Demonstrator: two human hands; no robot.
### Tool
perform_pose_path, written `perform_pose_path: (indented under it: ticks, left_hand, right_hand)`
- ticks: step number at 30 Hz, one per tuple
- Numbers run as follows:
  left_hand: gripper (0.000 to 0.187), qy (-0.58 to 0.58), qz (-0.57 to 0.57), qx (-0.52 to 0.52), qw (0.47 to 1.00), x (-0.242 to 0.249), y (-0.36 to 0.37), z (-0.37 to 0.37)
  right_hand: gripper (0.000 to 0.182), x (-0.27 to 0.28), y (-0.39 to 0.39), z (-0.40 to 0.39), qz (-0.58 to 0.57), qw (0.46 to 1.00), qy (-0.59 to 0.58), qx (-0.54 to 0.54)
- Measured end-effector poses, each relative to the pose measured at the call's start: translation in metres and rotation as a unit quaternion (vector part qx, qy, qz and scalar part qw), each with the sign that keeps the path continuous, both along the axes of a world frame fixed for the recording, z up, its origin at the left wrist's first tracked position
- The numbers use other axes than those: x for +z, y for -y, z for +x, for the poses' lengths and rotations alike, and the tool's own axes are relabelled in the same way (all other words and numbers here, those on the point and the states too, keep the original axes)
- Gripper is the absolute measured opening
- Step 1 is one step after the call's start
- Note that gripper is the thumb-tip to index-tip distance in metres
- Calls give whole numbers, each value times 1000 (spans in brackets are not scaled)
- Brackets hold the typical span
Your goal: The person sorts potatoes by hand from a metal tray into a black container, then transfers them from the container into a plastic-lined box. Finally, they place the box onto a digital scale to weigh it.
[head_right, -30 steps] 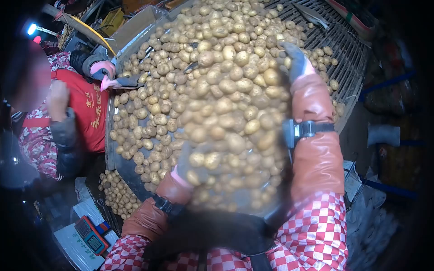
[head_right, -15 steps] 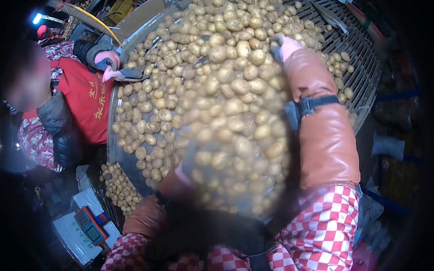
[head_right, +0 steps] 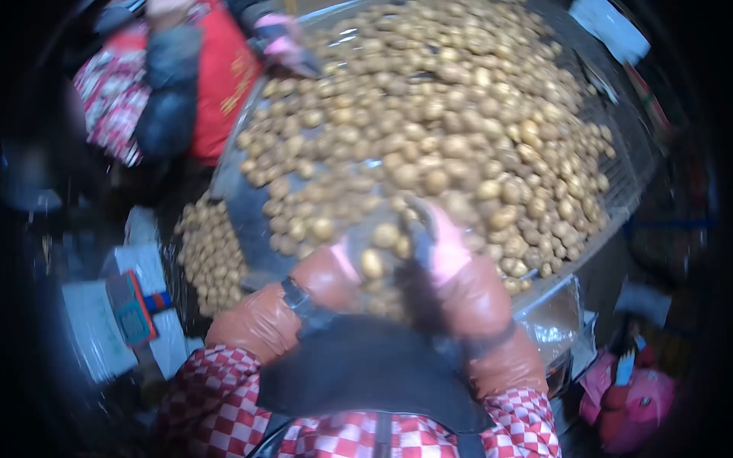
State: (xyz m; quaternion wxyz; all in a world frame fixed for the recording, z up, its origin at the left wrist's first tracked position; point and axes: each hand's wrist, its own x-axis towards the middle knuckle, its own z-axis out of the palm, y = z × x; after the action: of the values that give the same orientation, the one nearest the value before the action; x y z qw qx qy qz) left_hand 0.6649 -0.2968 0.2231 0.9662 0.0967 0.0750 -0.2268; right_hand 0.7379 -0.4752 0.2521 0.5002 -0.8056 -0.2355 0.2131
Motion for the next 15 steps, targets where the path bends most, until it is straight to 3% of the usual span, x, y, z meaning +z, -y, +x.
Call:
perform_pose_path:
  ticks: [3, 4, 5, 8, 9, 10, 11, 12, 13, 14, 15]
  left_hand:
    - [21, 97, 225, 52, 968, -41, 4, -48]
    - [30, 7, 148, 41, 988, -48, -5, -72]
    - [33, -49, 83, 44, 994, -46, -16, -89]
    - [30, -160, -82, 93, 979, -10, -48, -138]
    - [38, -120, 160, 120, 972, 1, -61, -159]
    - [51, -82, 394, 138, 905, 12, -77, -186]
    - [66, -46, 605, 142, 782, 23, -92, -215]
    - [73, -27, 729, 121, 674, 39, -107, -240]
    - [80, -26, 834, 96, 543, 55, -122, -264]
    - [78, -43, 879, 56, 471, 79, -139, -284]
    - [75, -63, 889, 60, 449, 87, -153, -302]
  right_hand:
    - [42, -40, -10, -34, -31, 992, 59, 109]
    - [45, -40, -19, -44, -93, 985, 53, 135]
    - [47, -29, -32, -59, -116, 985, -37, 126]
    - [51, -4, -82, -94, -69, 971, 37, 228]
    - [55, -15, -100, -104, -63, 961, 67, 261]
    - [56, -18, -116, -117, -45, 963, -24, 264]
    - [57, -9, -138, -133, -29, 957, -117, 264]
    - [53, -37, -153, -138, -25, 949, -112, 294]
    - [53, -29, -177, -156, 39, 932, -199, 299]
    - [55, -37, -200, -167, 53, 912, -275, 300]
    - [58, -53, -225, -180, 64, 896, -328, 292]
